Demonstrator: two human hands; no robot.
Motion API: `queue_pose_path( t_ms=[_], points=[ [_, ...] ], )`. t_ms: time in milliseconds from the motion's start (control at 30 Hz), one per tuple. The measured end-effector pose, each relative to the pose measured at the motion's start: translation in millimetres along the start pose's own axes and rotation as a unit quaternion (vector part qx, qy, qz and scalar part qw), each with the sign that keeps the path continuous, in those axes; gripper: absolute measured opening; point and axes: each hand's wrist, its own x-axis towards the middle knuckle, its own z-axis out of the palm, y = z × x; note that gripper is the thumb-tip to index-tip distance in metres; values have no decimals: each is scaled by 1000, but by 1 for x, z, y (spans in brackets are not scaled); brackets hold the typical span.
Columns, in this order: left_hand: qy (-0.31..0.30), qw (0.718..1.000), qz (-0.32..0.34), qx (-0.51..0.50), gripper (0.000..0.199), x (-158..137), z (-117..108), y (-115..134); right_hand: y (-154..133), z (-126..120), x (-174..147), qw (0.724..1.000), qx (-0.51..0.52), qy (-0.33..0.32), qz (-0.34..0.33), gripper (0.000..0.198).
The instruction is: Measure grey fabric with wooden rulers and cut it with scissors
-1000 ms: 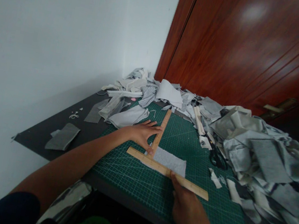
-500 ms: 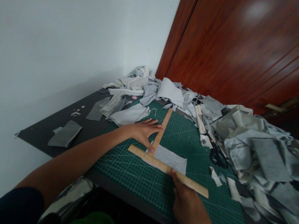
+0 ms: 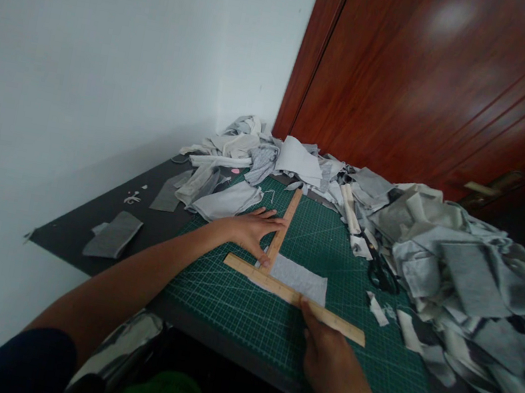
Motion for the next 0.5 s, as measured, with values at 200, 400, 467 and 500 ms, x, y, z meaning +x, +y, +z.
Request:
queue_pose_path(
  t_ms=[200, 400, 467, 500],
  points=[
    [-7, 1000, -2, 1, 115, 1, 0, -1, 1, 1, 1, 1000, 8, 2, -1, 68],
    [-1, 1000, 2, 4, 118, 3, 5, -7, 5, 5, 0, 999, 24, 27, -15, 64],
    [3, 1000, 6, 1, 119, 4, 8, -10, 4, 5, -1, 999, 23, 23, -12, 63],
    [5, 1000, 8, 0, 120, 4, 9, -11, 4, 4, -1, 1000, 22, 21, -8, 63]
  ],
)
